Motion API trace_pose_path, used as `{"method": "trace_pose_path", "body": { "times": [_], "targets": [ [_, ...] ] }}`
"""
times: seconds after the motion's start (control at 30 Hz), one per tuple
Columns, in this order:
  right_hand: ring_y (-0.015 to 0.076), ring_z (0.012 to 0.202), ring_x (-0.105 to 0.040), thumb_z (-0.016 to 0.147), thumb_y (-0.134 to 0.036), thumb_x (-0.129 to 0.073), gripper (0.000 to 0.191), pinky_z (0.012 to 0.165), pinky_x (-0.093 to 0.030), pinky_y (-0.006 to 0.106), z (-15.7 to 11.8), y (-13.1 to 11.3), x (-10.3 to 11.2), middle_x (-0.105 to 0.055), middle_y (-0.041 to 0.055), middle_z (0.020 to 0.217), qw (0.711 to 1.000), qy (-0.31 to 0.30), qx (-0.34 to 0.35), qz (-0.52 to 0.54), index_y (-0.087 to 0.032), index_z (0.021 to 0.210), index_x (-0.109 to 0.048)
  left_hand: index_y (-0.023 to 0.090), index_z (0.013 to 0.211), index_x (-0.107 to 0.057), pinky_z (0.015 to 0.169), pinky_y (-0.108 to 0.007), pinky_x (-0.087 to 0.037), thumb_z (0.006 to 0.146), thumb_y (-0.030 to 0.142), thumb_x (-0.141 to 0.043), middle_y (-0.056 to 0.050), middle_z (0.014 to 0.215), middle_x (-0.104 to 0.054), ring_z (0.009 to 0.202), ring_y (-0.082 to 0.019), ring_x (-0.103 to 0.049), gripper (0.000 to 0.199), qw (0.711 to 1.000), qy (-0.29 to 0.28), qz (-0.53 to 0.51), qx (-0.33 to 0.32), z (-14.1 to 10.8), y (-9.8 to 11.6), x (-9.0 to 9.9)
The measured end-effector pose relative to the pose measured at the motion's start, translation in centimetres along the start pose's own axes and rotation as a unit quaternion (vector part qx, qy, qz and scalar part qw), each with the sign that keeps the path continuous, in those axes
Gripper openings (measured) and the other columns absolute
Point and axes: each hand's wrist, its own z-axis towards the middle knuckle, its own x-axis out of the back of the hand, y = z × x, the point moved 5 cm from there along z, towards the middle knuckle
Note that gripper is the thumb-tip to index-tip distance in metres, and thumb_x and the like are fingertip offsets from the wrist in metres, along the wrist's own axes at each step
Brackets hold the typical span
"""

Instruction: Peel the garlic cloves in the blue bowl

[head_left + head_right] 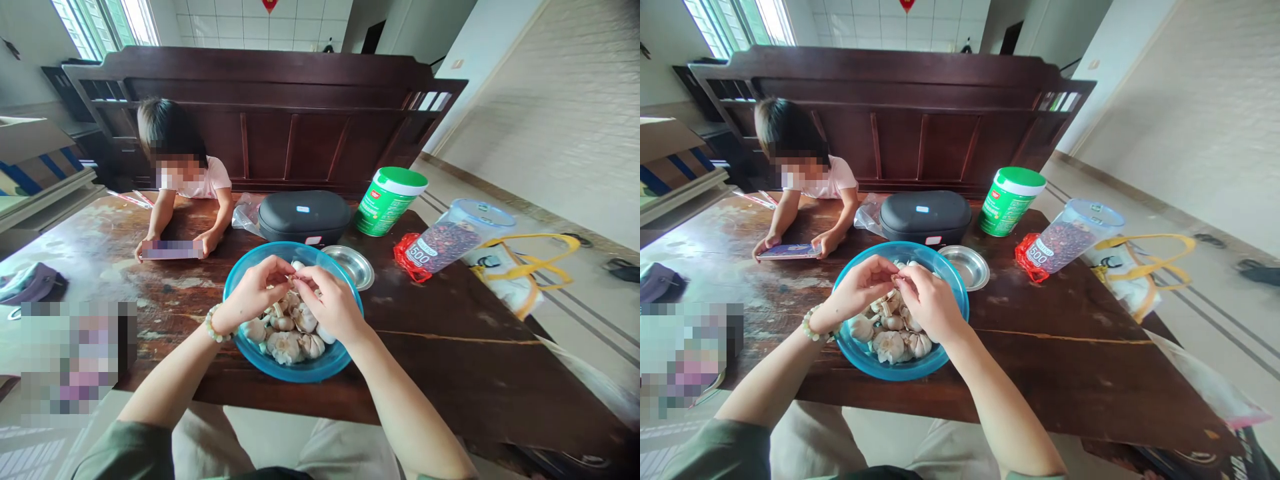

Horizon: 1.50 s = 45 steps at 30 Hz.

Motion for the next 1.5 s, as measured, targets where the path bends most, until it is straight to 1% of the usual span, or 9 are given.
{"method": "trace_pose_path", "body": {
  "times": [0.2,0.33,0.43,0.57,0.73,0.97,1.07,1.23,1.5],
  "targets": [
    [0.0163,0.077,-0.068,0.092,-0.024,-0.053,0.009,0.065,-0.054,0.028,-0.1,0.2,0.1,-0.072,0.0034,0.089,1.0,0.007,-0.007,-0.003,-0.021,0.096,-0.06,0.014,0.103,-0.06,0.079,-0.028,-0.055,0.083,0.022,-0.061,-0.007,0.099,-0.068,0.087,-0.015,-0.066,0.022,1.0,0.003,0.027,-0.009,0.0,0.3,0.0],
    [0.0155,0.07,-0.067,0.092,-0.024,-0.051,0.01,0.061,-0.051,0.027,0.0,0.2,0.3,-0.07,0.0019,0.079,1.0,0.018,-0.003,-0.023,-0.021,0.09,-0.06,0.014,0.103,-0.064,0.075,-0.026,-0.056,0.084,0.023,-0.059,-0.008,0.096,-0.071,0.082,-0.014,-0.068,0.022,0.998,-0.003,0.067,-0.014,0.0,0.8,-0.3],
    [0.0149,0.066,-0.065,0.092,-0.022,-0.049,0.012,0.059,-0.049,0.026,0.0,0.3,0.3,-0.069,0.0016,0.075,0.999,0.026,-0.004,-0.043,-0.02,0.086,-0.06,0.014,0.104,-0.067,0.079,-0.027,-0.056,0.085,0.028,-0.059,-0.009,0.099,-0.072,0.085,-0.015,-0.068,0.024,0.997,-0.007,0.077,-0.015,0.0,1.0,-0.3],
    [0.0144,0.063,-0.065,0.091,-0.022,-0.05,0.013,0.059,-0.048,0.026,-0.1,0.6,0.2,-0.069,0.001,0.072,0.998,0.025,-0.017,-0.05,-0.02,0.085,-0.061,0.015,0.109,-0.068,0.083,-0.028,-0.055,0.085,0.027,-0.06,-0.008,0.104,-0.072,0.091,-0.016,-0.068,0.028,0.998,-0.001,0.056,-0.006,0.1,0.3,-0.1],
    [0.0149,0.062,-0.065,0.089,-0.021,-0.052,0.012,0.059,-0.048,0.026,0.0,0.8,-0.1,-0.071,0.0013,0.074,0.998,0.019,-0.025,-0.054,-0.02,0.085,-0.063,0.015,0.116,-0.065,0.072,-0.027,-0.057,0.087,0.03,-0.057,-0.009,0.107,-0.071,0.078,-0.014,-0.068,0.033,1.0,-0.012,0.02,0.015,0.2,-0.4,-0.2],
    [0.0143,0.061,-0.065,0.089,-0.019,-0.053,0.011,0.058,-0.048,0.025,-0.1,0.7,-0.2,-0.071,0.0007,0.073,0.997,0.016,-0.009,-0.07,-0.021,0.086,-0.063,0.014,0.111,-0.068,0.078,-0.029,-0.057,0.084,0.031,-0.062,-0.01,0.104,-0.072,0.087,-0.018,-0.069,0.033,0.999,-0.007,0.032,0.023,0.1,-0.2,-0.1],
    [0.0143,0.061,-0.065,0.089,-0.018,-0.053,0.01,0.057,-0.047,0.025,-0.1,0.4,-0.2,-0.071,0.0011,0.073,0.997,0.018,-0.002,-0.078,-0.02,0.085,-0.062,0.014,0.11,-0.068,0.085,-0.032,-0.056,0.082,0.032,-0.064,-0.009,0.105,-0.072,0.094,-0.02,-0.069,0.033,1.0,-0.01,0.008,0.016,0.1,-0.3,-0.2],
    [0.0139,0.06,-0.064,0.09,-0.02,-0.052,0.009,0.058,-0.048,0.026,-0.2,0.4,0.2,-0.071,0.0013,0.076,0.997,0.04,-0.029,-0.063,-0.021,0.084,-0.06,0.013,0.107,-0.067,0.087,-0.03,-0.055,0.084,0.029,-0.063,-0.009,0.107,-0.071,0.097,-0.018,-0.068,0.029,0.999,0.02,-0.026,0.0,0.1,0.1,0.1],
    [0.0139,0.06,-0.064,0.09,-0.021,-0.052,0.011,0.06,-0.05,0.026,-0.3,0.5,0.7,-0.07,0.0014,0.074,0.995,0.08,-0.034,-0.057,-0.02,0.081,-0.06,0.013,0.105,-0.067,0.082,-0.026,-0.054,0.086,0.027,-0.061,-0.008,0.103,-0.071,0.091,-0.015,-0.066,0.025,0.995,0.098,0.004,-0.027,0.1,1.1,1.0]
  ]
}}
